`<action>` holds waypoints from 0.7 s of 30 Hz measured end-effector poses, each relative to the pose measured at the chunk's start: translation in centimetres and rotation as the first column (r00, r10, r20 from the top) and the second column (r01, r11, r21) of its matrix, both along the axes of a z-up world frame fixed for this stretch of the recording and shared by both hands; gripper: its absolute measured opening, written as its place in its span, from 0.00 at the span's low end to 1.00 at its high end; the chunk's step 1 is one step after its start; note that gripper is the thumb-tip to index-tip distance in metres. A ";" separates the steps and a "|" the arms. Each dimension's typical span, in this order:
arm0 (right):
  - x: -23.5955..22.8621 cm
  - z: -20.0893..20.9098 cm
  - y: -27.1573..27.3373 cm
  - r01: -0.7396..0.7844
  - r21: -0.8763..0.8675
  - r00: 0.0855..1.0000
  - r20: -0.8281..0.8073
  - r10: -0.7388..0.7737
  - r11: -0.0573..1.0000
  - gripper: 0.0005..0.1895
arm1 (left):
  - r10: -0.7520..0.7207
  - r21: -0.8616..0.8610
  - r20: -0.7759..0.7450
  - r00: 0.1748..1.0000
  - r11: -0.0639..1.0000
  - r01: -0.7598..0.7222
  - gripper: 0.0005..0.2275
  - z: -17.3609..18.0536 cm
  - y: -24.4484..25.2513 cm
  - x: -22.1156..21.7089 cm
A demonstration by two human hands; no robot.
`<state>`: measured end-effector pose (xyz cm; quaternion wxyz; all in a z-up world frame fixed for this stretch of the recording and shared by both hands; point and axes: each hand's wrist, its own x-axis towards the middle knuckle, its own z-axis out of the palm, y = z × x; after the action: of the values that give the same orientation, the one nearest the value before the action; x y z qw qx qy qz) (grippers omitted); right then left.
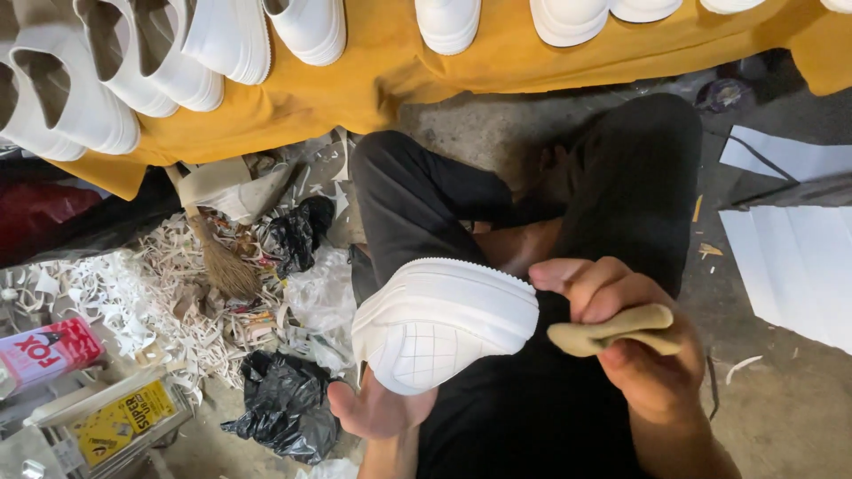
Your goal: A person is cleaning a white slip-on shoe using a small cleaning pad in a workshop, rotating the shoe to reach all sides.
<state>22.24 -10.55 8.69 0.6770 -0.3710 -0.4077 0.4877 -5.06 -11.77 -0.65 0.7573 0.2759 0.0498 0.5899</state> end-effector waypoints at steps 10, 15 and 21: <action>-1.1 2.1 1.2 -0.103 0.048 0.941 0.328 0.082 0.994 0.13 | -0.170 0.046 0.001 0.986 0.984 0.169 0.39 0.2 -0.6 0.9; -1.4 2.4 1.5 -0.013 0.113 0.864 0.501 -0.046 0.994 0.12 | -0.232 0.044 0.141 0.962 0.973 0.228 0.31 -7.7 -7.2 -3.0; -0.8 3.0 1.9 -0.020 -0.032 0.628 0.778 0.038 0.999 0.10 | -0.235 -0.170 -0.481 0.845 0.970 0.173 0.52 -3.3 -6.3 -1.1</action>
<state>21.47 -8.68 11.74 0.4233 -0.5455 -0.6605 0.2950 -6.16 -18.09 -3.92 0.7924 0.3761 0.2490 0.4107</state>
